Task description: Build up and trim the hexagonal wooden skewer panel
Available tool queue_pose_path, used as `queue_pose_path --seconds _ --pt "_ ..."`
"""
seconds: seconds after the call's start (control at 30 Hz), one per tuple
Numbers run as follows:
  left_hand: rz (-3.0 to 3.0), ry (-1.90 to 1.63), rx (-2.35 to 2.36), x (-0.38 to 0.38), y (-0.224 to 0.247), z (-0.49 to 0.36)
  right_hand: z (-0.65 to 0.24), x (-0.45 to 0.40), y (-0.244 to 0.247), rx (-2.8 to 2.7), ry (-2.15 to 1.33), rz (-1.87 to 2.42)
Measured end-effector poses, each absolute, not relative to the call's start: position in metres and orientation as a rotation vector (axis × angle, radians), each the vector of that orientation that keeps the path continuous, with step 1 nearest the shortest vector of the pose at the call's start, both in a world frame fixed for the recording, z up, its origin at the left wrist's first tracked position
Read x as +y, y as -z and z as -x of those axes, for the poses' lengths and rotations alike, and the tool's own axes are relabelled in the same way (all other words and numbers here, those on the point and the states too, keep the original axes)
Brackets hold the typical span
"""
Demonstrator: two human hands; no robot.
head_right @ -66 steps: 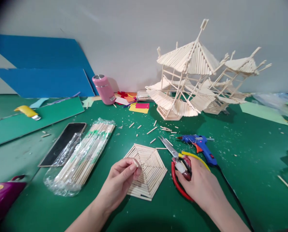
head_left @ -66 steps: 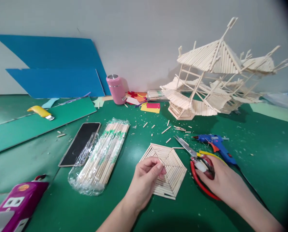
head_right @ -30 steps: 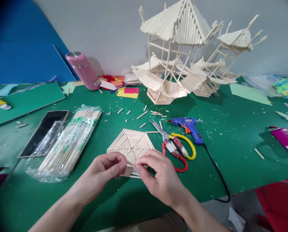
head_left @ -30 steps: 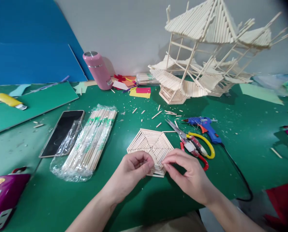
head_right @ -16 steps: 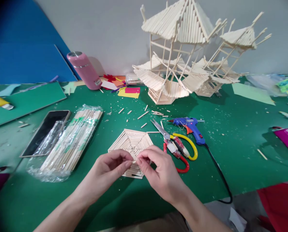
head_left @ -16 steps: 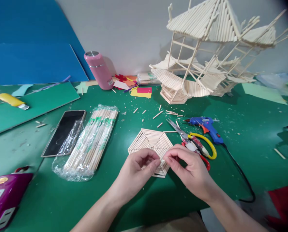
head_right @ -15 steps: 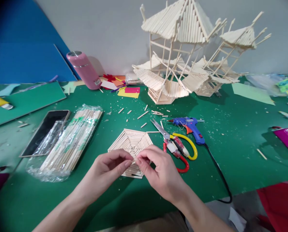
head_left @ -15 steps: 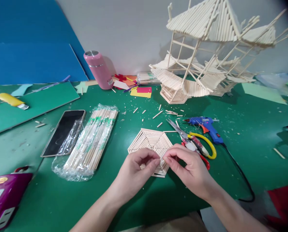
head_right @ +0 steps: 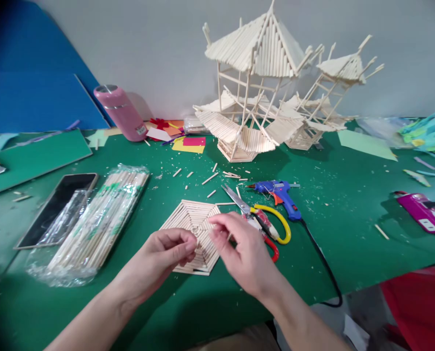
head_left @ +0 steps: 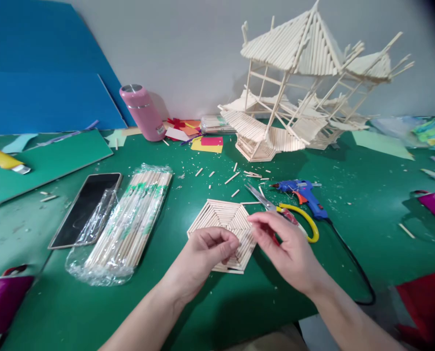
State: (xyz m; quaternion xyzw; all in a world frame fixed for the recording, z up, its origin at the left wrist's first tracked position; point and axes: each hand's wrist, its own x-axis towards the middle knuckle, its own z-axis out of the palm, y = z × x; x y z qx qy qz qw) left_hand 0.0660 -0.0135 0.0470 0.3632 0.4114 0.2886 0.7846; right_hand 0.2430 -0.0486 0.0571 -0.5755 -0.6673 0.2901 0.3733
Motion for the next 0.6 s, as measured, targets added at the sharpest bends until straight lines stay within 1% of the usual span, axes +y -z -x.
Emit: queue_pose_path --seconds 0.17,0.2,0.3,0.4,0.6 --pt "-0.485 -0.799 0.756 -0.005 -0.038 -0.065 -0.321 -0.043 -0.032 -1.389 -0.096 2.017" --pt "-0.446 -0.822 0.734 -0.004 -0.036 -0.064 -0.338 -0.041 -0.024 -1.374 -0.024 2.163" --pt "-0.391 -0.862 0.698 -0.003 -0.030 -0.061 -0.371 -0.035 -0.003 -1.371 -0.038 2.279" --pt "-0.378 -0.874 0.683 -0.004 -0.027 -0.059 -0.380 -0.029 0.005 -1.365 -0.112 2.330" --pt "-0.357 -0.882 0.662 -0.004 -0.027 -0.056 -0.380 -0.021 -0.015 -1.240 -0.341 2.346"
